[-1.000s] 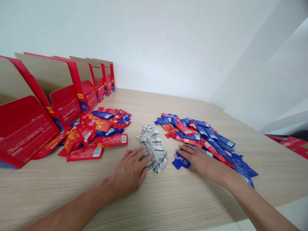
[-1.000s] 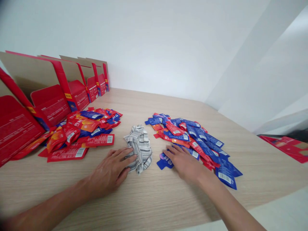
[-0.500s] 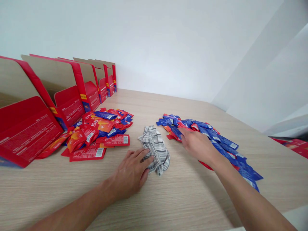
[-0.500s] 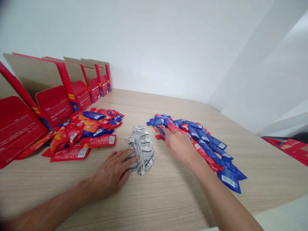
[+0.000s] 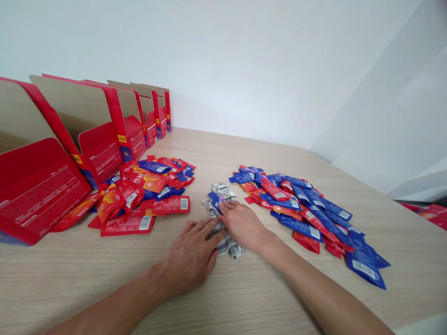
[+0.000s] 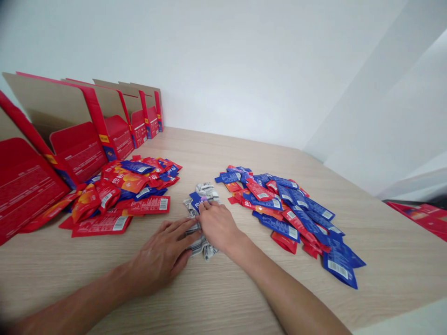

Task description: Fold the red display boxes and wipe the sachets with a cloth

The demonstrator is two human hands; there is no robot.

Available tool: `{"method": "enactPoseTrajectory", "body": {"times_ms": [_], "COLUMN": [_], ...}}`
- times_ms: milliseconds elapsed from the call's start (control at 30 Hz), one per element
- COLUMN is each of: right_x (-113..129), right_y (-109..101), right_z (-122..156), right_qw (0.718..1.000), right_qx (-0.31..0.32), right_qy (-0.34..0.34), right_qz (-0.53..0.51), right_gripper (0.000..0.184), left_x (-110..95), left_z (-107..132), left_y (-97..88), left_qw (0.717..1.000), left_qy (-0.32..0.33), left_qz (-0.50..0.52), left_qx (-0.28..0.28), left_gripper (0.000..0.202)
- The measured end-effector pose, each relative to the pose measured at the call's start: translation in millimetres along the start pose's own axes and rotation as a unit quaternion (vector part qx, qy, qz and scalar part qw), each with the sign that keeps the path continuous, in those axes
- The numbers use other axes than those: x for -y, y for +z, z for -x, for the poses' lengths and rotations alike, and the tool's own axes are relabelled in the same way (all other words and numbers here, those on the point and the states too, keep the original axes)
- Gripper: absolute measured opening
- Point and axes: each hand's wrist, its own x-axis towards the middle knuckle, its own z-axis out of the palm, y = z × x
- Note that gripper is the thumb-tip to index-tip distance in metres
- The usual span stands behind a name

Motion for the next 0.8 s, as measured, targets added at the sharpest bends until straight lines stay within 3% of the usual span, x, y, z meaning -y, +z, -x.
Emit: {"method": "enactPoseTrajectory", "body": {"times_ms": [200, 300, 400, 500, 567, 667, 800], "right_x": [2, -4, -20, -35, -40, -35, -17], "right_y": [-23, -32, -28, -10, 3, 15, 11], "right_z": [15, 20, 16, 5, 0, 0, 6], "right_qw": [0.999, 0.995, 0.952, 0.896, 0.906, 0.947, 0.982], "right_qx": [0.035, -0.014, -0.110, -0.138, -0.163, -0.189, -0.124], "right_qy": [0.011, 0.020, 0.062, 0.119, 0.127, 0.099, 0.039], "right_qz": [-0.010, -0.094, -0.280, -0.406, -0.369, -0.240, -0.139], "right_gripper": [0.028, 0.027, 0.031, 0.035, 0.037, 0.033, 0.027], "left_x": [1, 2, 1, 1, 1, 1, 1], "left_z": [0, 0, 1, 1, 1, 0, -1], "left_y": [-0.6, -0.7, -0.7, -1.1, -1.2, -0.9, -2.2], "left_qw": [1.000, 1.000, 1.000, 1.000, 1.000, 1.000, 1.000], "left_qy": [0.002, 0.005, 0.003, -0.003, -0.003, -0.003, 0.001], "left_qz": [0.008, 0.009, 0.000, -0.001, 0.002, 0.004, 0.003], "left_qx": [-0.004, -0.004, -0.009, -0.009, -0.002, 0.002, 0.000], "left_gripper": [0.049, 0.046, 0.044, 0.044, 0.044, 0.044, 0.045]}}
